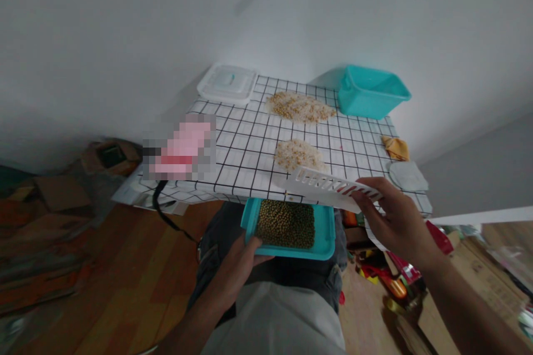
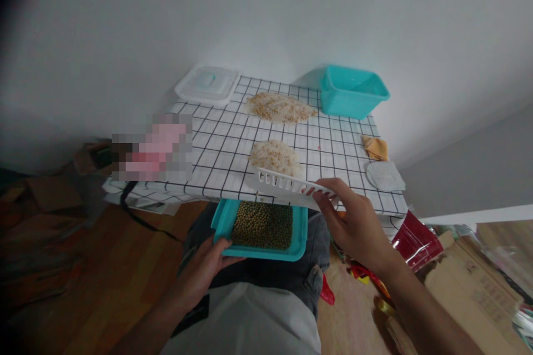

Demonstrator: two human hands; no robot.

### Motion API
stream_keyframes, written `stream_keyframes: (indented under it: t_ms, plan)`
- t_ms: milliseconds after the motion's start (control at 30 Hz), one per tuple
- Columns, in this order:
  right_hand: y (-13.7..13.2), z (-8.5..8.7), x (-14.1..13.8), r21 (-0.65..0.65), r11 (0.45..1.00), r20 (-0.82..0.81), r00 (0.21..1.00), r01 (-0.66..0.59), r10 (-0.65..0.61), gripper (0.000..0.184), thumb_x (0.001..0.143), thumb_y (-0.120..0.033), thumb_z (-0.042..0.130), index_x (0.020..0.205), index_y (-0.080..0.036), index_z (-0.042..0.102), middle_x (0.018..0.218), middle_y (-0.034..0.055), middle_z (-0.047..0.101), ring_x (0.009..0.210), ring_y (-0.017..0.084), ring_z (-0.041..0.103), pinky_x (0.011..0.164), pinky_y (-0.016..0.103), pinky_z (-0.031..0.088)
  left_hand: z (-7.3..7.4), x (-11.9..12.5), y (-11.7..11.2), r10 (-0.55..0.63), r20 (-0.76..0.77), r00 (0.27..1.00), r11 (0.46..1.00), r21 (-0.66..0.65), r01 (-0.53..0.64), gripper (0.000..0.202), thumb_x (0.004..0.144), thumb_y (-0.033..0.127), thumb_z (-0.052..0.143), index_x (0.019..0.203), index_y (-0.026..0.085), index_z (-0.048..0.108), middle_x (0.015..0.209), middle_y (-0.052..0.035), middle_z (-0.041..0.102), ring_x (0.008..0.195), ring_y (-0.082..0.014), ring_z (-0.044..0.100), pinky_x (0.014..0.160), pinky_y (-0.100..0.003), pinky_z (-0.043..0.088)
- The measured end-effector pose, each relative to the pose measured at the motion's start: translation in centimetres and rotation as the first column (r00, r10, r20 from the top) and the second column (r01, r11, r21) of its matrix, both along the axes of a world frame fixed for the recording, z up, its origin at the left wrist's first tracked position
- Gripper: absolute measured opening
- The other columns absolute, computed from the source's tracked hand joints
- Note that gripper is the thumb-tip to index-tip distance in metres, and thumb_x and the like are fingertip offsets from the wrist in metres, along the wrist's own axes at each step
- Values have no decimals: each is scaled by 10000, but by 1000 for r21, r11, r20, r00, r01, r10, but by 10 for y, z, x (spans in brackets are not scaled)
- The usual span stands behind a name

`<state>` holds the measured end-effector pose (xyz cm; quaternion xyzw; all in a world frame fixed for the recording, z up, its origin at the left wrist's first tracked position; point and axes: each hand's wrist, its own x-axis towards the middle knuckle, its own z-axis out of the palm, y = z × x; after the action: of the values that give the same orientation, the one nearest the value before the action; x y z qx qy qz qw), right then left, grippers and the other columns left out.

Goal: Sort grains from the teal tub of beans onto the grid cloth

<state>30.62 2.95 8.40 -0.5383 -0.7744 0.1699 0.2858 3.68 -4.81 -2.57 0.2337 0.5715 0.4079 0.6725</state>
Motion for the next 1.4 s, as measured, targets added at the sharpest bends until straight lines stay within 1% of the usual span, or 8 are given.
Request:
stream_keyframes:
  t_ms: [133, 300, 533, 667, 800, 967, 1167, 1400]
  plan:
    - [3, -1, 6, -21, 998, 8, 998, 55, -55, 189, 913, -338, 525, 1067, -244, 580, 863, 41, 670, 706, 188, 631, 539, 277, 499, 2, 1, 1, 11, 12, 1000, 1000, -25, -11, 160, 834, 252, 550, 949, 179, 635, 1078, -60, 687, 1057, -252, 648, 870, -379, 579]
    - [8, -6, 16, -6, 992, -62, 990, 128, -128, 217, 898, -346, 547, 1083, -236, 576, 948, 68, 676, 798, 229, 644, 603, 328, 529, 1, -1, -1, -1, 15, 1000, 1000, -20, 1, 183, 845, 265, 533, 951, 164, 644, 1074, -67, 687, 1047, -243, 652, 908, -383, 563]
    - [11, -8, 14, 15, 991, -64, 990, 129, -128, 226, 896, -390, 538, 1060, -242, 585, 913, 63, 677, 752, 221, 641, 574, 325, 523, 0, -3, -1, 1, -5, 1000, 1000, -11, -1, 148, 846, 250, 537, 905, 165, 643, 980, -50, 693, 987, -226, 670, 908, -378, 566]
    - [28, -3, 12, 103, 980, -94, 982, 171, -162, 239, 903, -403, 520, 1070, -242, 578, 910, 76, 677, 723, 222, 630, 525, 320, 502, 2, -1, 0, 8, 8, 1000, 999, -38, -8, 184, 847, 235, 525, 972, 160, 636, 1044, -66, 690, 1030, -234, 659, 906, -380, 566]
    - [56, 1, 10, 203, 968, -23, 989, 146, -144, 249, 908, -408, 508, 1052, -221, 587, 864, 73, 660, 692, 206, 611, 515, 297, 470, 9, -2, 2, 32, -21, 999, 998, -47, -33, 178, 848, 222, 518, 974, 158, 626, 1069, -73, 683, 1054, -238, 650, 900, -367, 566]
    - [78, -1, 2, 139, 987, -48, 996, 79, -73, 266, 908, -436, 499, 1036, -219, 586, 867, 59, 663, 704, 206, 617, 576, 318, 490, 7, -8, 3, 7, 13, 1000, 999, -38, -7, 177, 864, 229, 513, 1000, 165, 605, 1061, -62, 671, 1055, -232, 645, 906, -373, 561]
    - [66, 6, -7, 108, 994, -50, 998, 29, -23, 276, 911, -439, 495, 1049, -219, 589, 883, 64, 665, 738, 215, 630, 605, 330, 503, 2, -9, 2, 35, -4, 999, 999, -38, -35, 116, 851, 233, 529, 875, 169, 622, 937, -44, 692, 1004, -223, 669, 899, -355, 564]
    - [56, 5, -6, 115, 992, -47, 997, 60, -55, 284, 906, -435, 506, 1074, -217, 575, 922, 75, 666, 767, 229, 634, 586, 327, 507, 17, -3, 4, 73, -72, 995, 995, -64, -78, 97, 823, 219, 527, 811, 170, 611, 840, -42, 691, 939, -228, 695, 854, -367, 582]
